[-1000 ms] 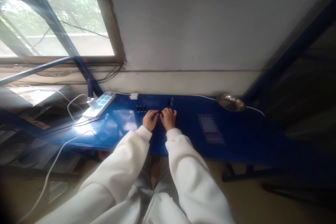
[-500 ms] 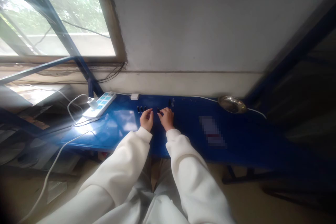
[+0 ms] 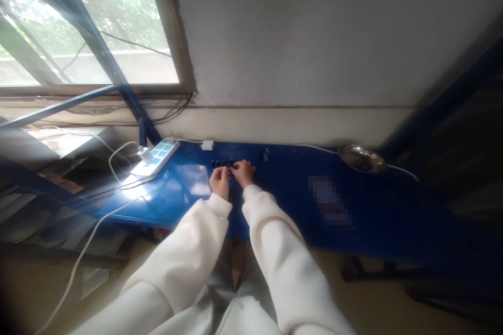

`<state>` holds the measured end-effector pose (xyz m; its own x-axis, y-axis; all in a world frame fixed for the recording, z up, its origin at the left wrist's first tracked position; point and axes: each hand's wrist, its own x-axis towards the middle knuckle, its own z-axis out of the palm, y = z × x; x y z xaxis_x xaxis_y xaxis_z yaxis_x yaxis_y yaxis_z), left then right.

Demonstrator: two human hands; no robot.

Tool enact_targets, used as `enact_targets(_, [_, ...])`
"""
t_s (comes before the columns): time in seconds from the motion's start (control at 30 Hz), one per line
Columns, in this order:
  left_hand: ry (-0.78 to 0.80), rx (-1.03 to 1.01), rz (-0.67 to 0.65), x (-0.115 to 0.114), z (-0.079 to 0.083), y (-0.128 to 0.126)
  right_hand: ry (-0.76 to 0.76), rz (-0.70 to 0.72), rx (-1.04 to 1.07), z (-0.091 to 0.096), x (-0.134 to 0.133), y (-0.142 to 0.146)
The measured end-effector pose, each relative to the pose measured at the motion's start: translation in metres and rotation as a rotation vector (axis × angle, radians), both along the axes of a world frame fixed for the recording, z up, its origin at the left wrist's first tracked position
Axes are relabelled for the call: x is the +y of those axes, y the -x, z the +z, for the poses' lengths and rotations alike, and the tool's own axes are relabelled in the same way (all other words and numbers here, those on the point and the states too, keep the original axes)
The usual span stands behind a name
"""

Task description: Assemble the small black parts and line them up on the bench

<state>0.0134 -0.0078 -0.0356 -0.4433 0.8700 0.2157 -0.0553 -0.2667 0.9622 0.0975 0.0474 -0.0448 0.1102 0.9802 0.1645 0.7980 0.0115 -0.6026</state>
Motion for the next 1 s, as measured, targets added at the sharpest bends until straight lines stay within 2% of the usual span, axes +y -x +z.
enact_targets(0.43, [0.004,0.017,0.005,0.002,-0.004,0.001,0.041,0.03,-0.021,0.009,-0.006,-0.001])
enact_targets(0.53, [0.017,0.031,0.016,0.002,-0.003,0.001,0.03,0.076,-0.021,0.011,-0.008,-0.006])
enact_targets(0.67, [0.041,0.04,0.012,0.0,0.0,0.0,0.055,0.106,0.054,0.016,-0.006,-0.037])
enact_targets(0.83, [0.047,0.073,-0.029,-0.001,-0.001,-0.001,0.069,-0.156,-0.006,0.015,-0.002,-0.093])
enact_targets(1.0, [0.055,0.137,-0.055,-0.001,-0.005,-0.002,-0.007,-0.186,-0.163,0.003,0.002,-0.113])
